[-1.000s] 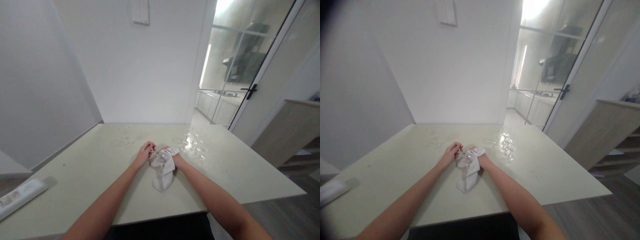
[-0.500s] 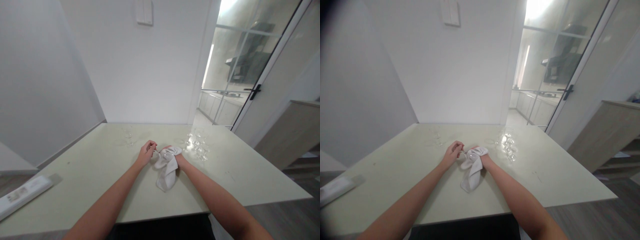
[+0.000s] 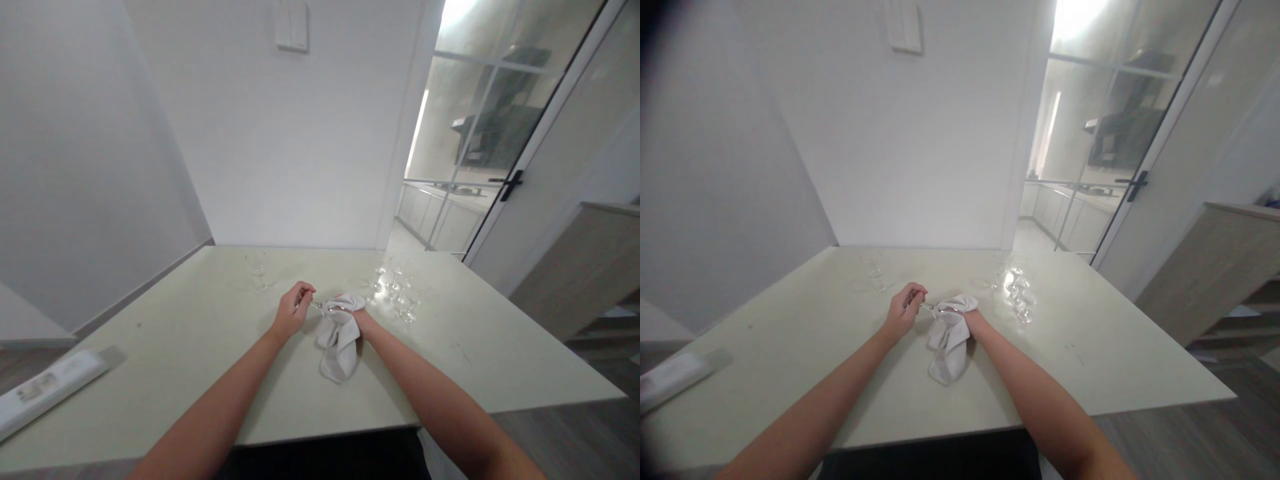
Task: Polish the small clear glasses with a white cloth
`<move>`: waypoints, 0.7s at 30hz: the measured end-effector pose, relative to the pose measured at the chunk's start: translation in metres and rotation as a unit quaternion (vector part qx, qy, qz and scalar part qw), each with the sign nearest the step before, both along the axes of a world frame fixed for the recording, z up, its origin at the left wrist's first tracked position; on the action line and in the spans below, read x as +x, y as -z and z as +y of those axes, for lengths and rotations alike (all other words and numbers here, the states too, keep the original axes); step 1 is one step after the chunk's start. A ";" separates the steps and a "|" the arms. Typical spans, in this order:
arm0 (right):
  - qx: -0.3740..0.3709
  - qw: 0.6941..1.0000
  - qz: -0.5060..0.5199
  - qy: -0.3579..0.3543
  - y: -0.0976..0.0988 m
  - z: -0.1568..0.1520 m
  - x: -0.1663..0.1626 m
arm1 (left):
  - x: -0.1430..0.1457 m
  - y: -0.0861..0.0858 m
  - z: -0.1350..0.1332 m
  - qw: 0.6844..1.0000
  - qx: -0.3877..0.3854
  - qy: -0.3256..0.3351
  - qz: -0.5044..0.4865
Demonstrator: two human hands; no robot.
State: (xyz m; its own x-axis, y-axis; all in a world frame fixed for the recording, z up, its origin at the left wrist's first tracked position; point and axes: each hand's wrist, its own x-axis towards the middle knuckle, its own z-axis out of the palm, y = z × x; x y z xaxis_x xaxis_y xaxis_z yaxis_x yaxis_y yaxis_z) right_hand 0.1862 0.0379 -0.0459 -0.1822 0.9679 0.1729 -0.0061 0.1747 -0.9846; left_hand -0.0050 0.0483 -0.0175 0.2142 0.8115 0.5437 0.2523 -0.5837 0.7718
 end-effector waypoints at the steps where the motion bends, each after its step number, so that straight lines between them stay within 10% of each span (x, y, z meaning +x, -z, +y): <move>1: -0.006 1.000 -0.010 -0.005 -0.001 0.000 -0.001 | 0.000 0.000 0.000 1.000 0.010 -0.003 0.003; 14: 0.045 0.997 -0.065 -0.006 0.011 0.007 0.002 | -0.003 -0.006 -0.016 0.986 0.164 0.012 0.036; 21: 0.099 0.988 -0.115 -0.011 0.003 0.005 0.003 | -0.004 -0.006 -0.006 0.991 0.125 -0.026 0.029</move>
State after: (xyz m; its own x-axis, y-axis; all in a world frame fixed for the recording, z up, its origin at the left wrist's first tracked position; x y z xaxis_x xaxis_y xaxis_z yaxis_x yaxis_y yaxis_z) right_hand 0.1888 0.0431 -0.0488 -0.2599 0.9146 0.3099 0.2081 0.3664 -0.9069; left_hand -0.0089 0.0418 -0.0117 0.2124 0.6641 0.7168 0.3278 -0.7395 0.5879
